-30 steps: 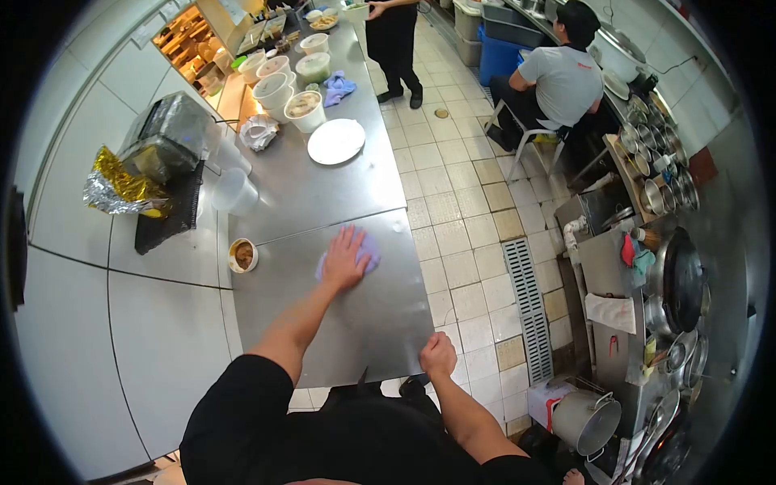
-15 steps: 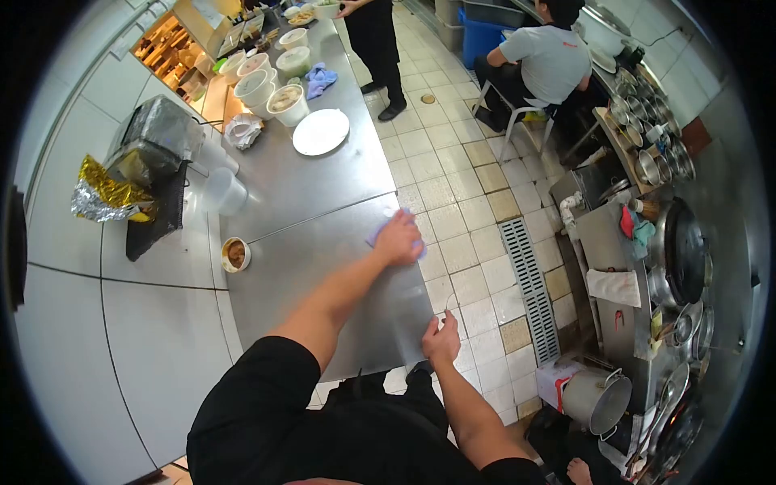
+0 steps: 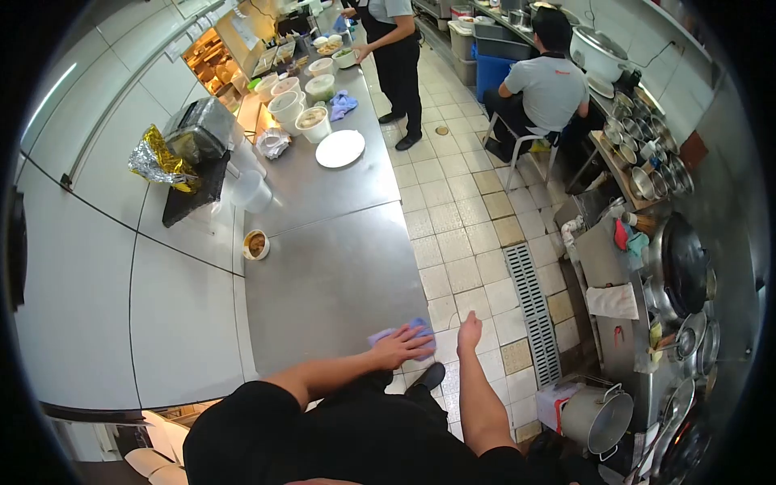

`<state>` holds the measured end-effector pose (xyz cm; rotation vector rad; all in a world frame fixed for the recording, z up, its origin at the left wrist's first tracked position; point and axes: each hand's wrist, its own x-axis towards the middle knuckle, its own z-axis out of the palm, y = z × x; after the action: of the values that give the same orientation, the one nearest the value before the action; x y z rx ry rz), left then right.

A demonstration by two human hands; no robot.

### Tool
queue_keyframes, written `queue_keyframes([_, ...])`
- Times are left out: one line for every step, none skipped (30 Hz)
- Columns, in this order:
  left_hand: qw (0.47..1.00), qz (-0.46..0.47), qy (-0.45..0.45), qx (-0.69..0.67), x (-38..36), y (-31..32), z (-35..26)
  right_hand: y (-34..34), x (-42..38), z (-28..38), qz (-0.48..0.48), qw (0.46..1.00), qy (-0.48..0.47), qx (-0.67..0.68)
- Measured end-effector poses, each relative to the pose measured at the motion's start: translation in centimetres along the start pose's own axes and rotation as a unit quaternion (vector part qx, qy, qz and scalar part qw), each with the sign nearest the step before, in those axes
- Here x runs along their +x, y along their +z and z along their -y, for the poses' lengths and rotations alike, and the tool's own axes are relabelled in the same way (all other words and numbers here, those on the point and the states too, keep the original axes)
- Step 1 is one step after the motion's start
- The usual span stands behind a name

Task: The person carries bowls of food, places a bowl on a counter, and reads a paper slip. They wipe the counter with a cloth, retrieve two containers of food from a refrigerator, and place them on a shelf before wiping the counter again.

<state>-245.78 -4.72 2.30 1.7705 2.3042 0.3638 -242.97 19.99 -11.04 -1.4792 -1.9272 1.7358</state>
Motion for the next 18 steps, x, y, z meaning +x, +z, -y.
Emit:
queue_keyframes([0.999, 0.013, -0.036, -0.012, -1.9, -0.4, 0.0, 0.6, -0.8, 1.2, 0.007, 0.997, -0.041, -0.058])
queue_keyframes([0.997, 0.029, -0.071, -0.024, -4.2, -0.7, 0.1, 1.1, -2.5, 3.2, 0.013, 0.99, -0.079, -0.115])
queue_keyframes([0.994, 0.028, -0.099, -0.031, -7.0, -0.5, 0.3, 1.6, -4.4, 5.3, 0.043, 0.984, -0.087, -0.152])
queue_keyframes([0.991, 0.028, -0.125, -0.038, -10.1, -0.4, 0.7, 2.9, -5.3, 5.0, 0.058, 0.978, -0.089, -0.182])
queue_keyframes([0.988, 0.06, -0.141, -0.015, -13.2, -1.7, 0.9, 4.1, -7.5, 5.5, 0.041, 0.963, -0.101, -0.246])
queue_keyframes([0.987, 0.054, -0.148, -0.015, -17.4, -0.8, 2.1, 5.2, -9.1, 5.7, 0.049, 0.961, -0.074, -0.26])
queue_keyframes([0.973, 0.111, -0.201, -0.018, -20.0, -2.3, 2.2, 5.3, -9.5, 6.0, 0.053, 0.958, -0.047, -0.277])
queue_keyframes([0.959, 0.115, -0.258, -0.03, -23.5, -3.9, 1.9, 5.2, -9.8, 6.4, 0.027, 0.961, -0.06, -0.268])
queue_keyframes([0.946, 0.148, -0.288, 0.002, -27.1, -4.2, 2.5, 5.3, -10.3, 6.6, 0.003, 0.963, -0.07, -0.258])
queue_keyframes([0.931, 0.16, -0.327, 0.018, -29.8, -4.6, 2.6, 5.1, -10.5, 6.9, -0.017, 0.965, -0.083, -0.249])
queue_keyframes([0.913, 0.169, -0.371, 0.036, -31.0, -5.4, 2.7, 4.8, -10.4, 7.1, -0.019, 0.964, -0.077, -0.253])
queue_keyframes([0.921, 0.139, -0.364, 0.027, -30.9, -5.3, 3.4, 4.8, -10.6, 7.3, -0.015, 0.963, -0.072, -0.258])
queue_keyframes([0.927, 0.106, -0.36, 0.019, -30.5, -4.8, 3.9, 5.1, -10.7, 7.5, -0.01, 0.962, -0.071, -0.264])
queue_keyframes([0.931, 0.072, -0.357, 0.012, -29.6, -4.7, 4.6, 5.4, -10.7, 7.7, -0.004, 0.961, -0.06, -0.271])
queue_keyframes([0.939, 0.053, -0.341, 0.014, -27.7, -5.0, 5.9, 5.4, -10.6, 7.8, 0.0, 0.96, -0.049, -0.277])
queue_keyframes([0.946, 0.034, -0.322, 0.014, -24.9, -5.5, 7.6, 5.4, -10.6, 7.8, 0.001, 0.958, -0.036, -0.284])
queue_keyframes([0.945, -0.005, -0.325, 0.017, -21.9, -5.6, 9.3, 5.3, -11.1, 8.4, -0.004, 0.956, -0.039, -0.29])
queue_keyframes([0.944, -0.044, -0.327, 0.019, -18.9, -5.9, 11.4, 5.4, -11.4, 8.8, -0.009, 0.957, -0.037, -0.289])
